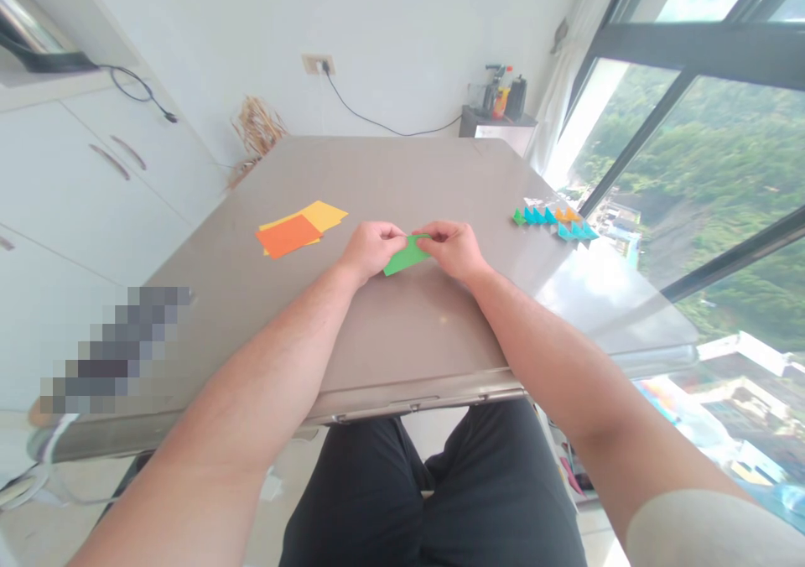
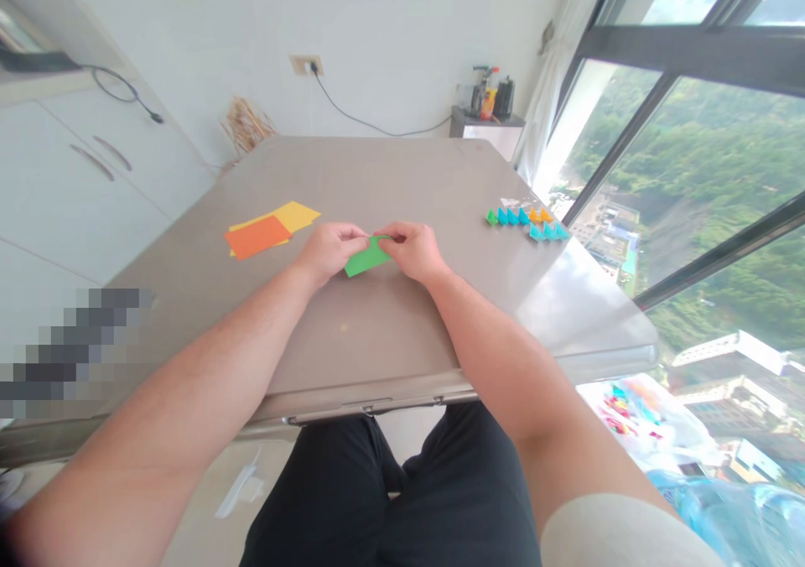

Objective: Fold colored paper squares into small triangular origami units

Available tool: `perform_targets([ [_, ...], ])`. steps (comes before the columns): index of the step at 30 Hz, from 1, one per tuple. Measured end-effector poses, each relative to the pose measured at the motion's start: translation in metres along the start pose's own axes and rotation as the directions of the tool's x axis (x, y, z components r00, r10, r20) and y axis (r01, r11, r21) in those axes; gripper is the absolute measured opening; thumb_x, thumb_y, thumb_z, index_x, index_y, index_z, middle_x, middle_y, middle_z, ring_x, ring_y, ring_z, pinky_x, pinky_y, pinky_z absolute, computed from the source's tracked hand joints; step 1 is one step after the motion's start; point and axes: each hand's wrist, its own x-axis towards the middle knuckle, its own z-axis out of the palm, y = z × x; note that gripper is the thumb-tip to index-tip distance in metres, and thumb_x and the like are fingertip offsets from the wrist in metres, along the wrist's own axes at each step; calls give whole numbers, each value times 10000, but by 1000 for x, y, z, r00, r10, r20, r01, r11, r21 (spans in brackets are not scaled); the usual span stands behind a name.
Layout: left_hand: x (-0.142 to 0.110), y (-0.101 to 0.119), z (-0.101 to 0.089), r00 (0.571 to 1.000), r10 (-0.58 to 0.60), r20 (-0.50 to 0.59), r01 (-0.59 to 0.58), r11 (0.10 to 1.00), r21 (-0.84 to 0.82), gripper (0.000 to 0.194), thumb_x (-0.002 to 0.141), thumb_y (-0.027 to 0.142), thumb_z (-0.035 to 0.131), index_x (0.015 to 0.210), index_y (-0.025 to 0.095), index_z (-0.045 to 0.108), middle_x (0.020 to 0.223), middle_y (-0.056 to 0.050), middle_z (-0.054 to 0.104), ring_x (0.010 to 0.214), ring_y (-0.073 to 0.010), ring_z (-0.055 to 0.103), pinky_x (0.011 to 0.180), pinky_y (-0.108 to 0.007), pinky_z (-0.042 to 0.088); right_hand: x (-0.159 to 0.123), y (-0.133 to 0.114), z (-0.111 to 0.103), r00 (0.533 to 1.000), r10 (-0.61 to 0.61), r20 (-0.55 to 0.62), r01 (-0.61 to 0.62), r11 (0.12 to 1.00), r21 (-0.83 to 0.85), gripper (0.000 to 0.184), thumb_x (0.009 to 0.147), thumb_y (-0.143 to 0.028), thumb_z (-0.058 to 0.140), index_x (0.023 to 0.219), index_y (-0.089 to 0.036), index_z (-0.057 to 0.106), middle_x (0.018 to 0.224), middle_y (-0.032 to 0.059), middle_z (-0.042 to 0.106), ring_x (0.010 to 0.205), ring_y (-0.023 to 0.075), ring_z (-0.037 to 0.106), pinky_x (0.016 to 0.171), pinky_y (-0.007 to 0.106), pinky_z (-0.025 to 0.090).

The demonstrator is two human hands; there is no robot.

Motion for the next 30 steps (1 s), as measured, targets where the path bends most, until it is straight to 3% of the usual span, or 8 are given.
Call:
perform_targets([
  [10,3,-2,0,997,-69,-34,67,995,-77,171,656,332,704,685,166,732,616,1,625,638,-143,529,618,-276,385,-6,-3,0,998,-36,57,35,999,19,218,715,-251,696,893,-205,815,754,-7,731,708,147,620,700,286,483],
  [16,2,-2,-1,998,-55,-26,54,997,-51,179,671,349,722,705,174,737,625,4,632,635,-140,528,626,-277,390,-7,-10,-5,993,-13,120,2,996,91,263,815,-401,637,799,-182,782,703,-2,680,726,156,611,691,284,483],
  [23,-1,2,0,999,-32,17,33,997,-76,203,684,370,728,704,168,730,636,-3,637,646,-140,538,629,-277,397,-2,-1,-2,984,107,139,-135,968,212,231,692,-344,769,846,-185,705,747,5,689,714,158,647,643,287,540],
  [30,0,0,0,998,-23,66,29,995,-96,204,683,371,737,713,169,733,647,-4,646,651,-140,543,644,-284,407,-3,-2,-2,977,137,161,-165,970,178,199,675,-295,776,801,-190,663,700,-9,662,676,141,627,635,282,550],
])
